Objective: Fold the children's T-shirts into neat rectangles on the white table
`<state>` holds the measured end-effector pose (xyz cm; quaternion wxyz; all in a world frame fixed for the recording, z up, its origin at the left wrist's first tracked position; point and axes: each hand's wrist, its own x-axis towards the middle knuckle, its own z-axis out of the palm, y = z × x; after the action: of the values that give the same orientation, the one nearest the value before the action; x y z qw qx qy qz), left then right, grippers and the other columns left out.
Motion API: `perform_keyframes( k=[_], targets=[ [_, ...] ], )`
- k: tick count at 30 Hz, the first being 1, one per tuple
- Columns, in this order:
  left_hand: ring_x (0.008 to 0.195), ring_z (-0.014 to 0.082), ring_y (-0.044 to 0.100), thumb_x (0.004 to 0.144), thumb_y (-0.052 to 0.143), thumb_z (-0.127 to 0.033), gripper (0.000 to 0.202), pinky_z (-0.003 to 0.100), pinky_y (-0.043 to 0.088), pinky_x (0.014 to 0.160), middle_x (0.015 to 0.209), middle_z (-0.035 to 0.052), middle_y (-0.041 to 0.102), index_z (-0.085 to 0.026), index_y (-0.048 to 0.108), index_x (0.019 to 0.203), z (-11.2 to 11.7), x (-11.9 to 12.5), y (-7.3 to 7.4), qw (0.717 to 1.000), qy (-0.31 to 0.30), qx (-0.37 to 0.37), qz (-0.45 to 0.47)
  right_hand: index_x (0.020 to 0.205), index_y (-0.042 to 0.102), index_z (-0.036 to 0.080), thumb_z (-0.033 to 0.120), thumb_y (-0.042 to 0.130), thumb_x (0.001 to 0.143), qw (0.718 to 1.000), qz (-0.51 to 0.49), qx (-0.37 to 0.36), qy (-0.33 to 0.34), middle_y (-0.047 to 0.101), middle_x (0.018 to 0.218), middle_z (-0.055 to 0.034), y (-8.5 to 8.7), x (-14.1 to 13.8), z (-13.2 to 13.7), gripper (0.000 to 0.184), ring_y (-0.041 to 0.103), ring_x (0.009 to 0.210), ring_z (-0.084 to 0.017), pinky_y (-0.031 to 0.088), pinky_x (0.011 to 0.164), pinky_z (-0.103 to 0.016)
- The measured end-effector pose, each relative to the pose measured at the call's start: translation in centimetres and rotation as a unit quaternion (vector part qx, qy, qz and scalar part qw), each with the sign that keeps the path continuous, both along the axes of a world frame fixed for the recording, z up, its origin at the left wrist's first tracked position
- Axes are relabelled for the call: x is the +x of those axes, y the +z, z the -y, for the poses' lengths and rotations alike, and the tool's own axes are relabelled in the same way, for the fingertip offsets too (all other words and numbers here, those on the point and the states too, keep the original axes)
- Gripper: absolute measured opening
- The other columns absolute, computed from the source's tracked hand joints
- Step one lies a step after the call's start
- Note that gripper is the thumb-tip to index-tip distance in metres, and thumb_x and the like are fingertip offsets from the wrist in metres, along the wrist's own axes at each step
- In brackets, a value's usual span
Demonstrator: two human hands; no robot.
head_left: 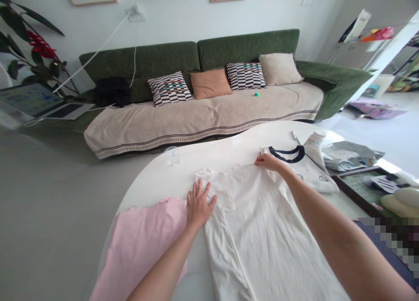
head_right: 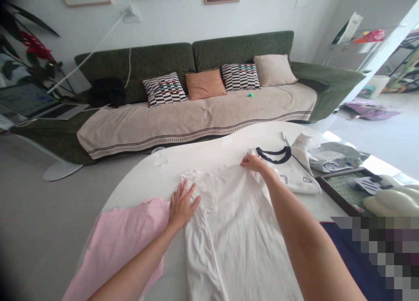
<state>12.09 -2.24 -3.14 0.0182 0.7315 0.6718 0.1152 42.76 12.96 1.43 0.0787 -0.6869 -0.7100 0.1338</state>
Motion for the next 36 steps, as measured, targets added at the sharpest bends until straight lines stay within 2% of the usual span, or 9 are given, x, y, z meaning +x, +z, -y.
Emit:
perform_keyframes(
  k=[3,6,11,14,18,22,28,33,36],
  targets=[
    [0.134,0.0265,0.013,0.085,0.030,-0.055,0.055,0.047,0.023,0.102,0.147,0.0028,0.018,-0.032,0.029,0.136,0.0,0.1,0.2,1.000,0.002,-0.007,-0.001,0.068,0.064,0.017,0.031,0.051,0.077,0.999,0.004,0.044,-0.021,0.061,0.074,-0.0074,-0.3,-1.0,0.3,0.021,0.054,0.084,-0.024,0.031,0.083,-0.043],
    [0.134,0.0259,0.013,0.085,0.030,-0.054,0.056,0.046,0.022,0.103,0.147,0.0025,0.019,-0.032,0.029,0.136,0.0,0.1,0.2,1.000,0.007,-0.013,-0.005,0.085,0.063,0.019,0.030,0.045,0.081,0.993,-0.009,0.105,-0.056,0.060,0.095,-0.0108,-0.2,-1.4,1.2,0.022,0.048,0.099,-0.026,0.027,0.088,-0.046],
    [0.134,0.0256,0.013,0.085,0.030,-0.053,0.055,0.047,0.022,0.102,0.147,0.0033,0.018,-0.032,0.029,0.136,-0.1,0.2,0.0,1.000,0.006,-0.004,-0.010,0.116,0.049,0.018,0.033,0.040,0.081,0.967,-0.062,0.171,-0.179,0.051,0.115,-0.0133,0.6,3.2,7.3,0.039,0.046,0.106,-0.025,0.033,0.087,-0.039],
    [0.134,0.0266,0.013,0.084,0.032,-0.055,0.057,0.047,0.022,0.102,0.147,0.0041,0.019,-0.031,0.029,0.136,-0.1,0.2,0.1,1.000,0.003,-0.008,-0.009,0.106,0.054,0.010,0.039,0.046,0.078,0.947,-0.120,0.137,-0.266,0.058,0.098,-0.0158,-0.2,6.4,13.1,0.041,0.054,0.090,-0.025,0.040,0.077,-0.037],
    [0.133,0.0281,0.014,0.082,0.034,-0.058,0.061,0.047,0.022,0.102,0.146,0.0049,0.019,-0.030,0.030,0.136,0.2,0.3,0.5,1.000,0.005,-0.008,-0.006,0.076,0.061,0.012,0.047,0.057,0.071,0.933,-0.219,0.020,-0.284,0.059,0.062,-0.0059,-2.3,6.7,18.1,0.035,0.057,0.060,-0.019,0.043,0.056,-0.030],
    [0.133,0.0278,0.014,0.081,0.036,-0.058,0.061,0.046,0.021,0.102,0.146,0.0047,0.020,-0.030,0.032,0.135,0.5,0.4,1.0,1.000,0.006,-0.007,-0.006,0.078,0.061,0.011,0.048,0.055,0.076,0.907,-0.297,-0.054,-0.293,0.059,0.065,-0.0028,-3.1,4.3,17.9,0.037,0.056,0.057,-0.013,0.045,0.054,-0.025],
    [0.133,0.0284,0.013,0.080,0.039,-0.057,0.057,0.049,0.025,0.100,0.147,0.0009,0.017,-0.036,0.033,0.133,0.7,0.2,1.7,1.000,-0.022,-0.012,0.014,0.110,0.051,0.016,0.035,0.050,0.086,0.876,-0.341,-0.083,-0.331,0.055,0.108,-0.0058,-1.5,2.3,15.3,0.031,0.056,0.090,-0.016,0.049,0.076,-0.036],
    [0.133,0.0295,0.010,0.077,0.043,-0.059,0.058,0.052,0.020,0.101,0.145,-0.0023,0.022,-0.040,0.035,0.131,0.8,0.1,1.9,0.998,-0.045,-0.033,0.015,0.106,0.053,0.014,0.034,0.049,0.086,0.897,-0.333,-0.004,-0.291,0.057,0.102,-0.0052,1.0,1.4,14.8,0.028,0.057,0.084,-0.014,0.049,0.072,-0.033],
    [0.133,0.0297,0.010,0.076,0.042,-0.061,0.058,0.054,0.020,0.100,0.145,-0.0023,0.022,-0.040,0.036,0.130,0.8,0.0,1.7,0.998,-0.053,-0.027,0.016,0.094,0.057,0.013,0.026,0.047,0.083,0.925,-0.301,0.075,-0.219,0.059,0.091,-0.0053,2.7,-1.7,15.0,0.020,0.056,0.083,-0.016,0.046,0.070,-0.030]
  ],
)
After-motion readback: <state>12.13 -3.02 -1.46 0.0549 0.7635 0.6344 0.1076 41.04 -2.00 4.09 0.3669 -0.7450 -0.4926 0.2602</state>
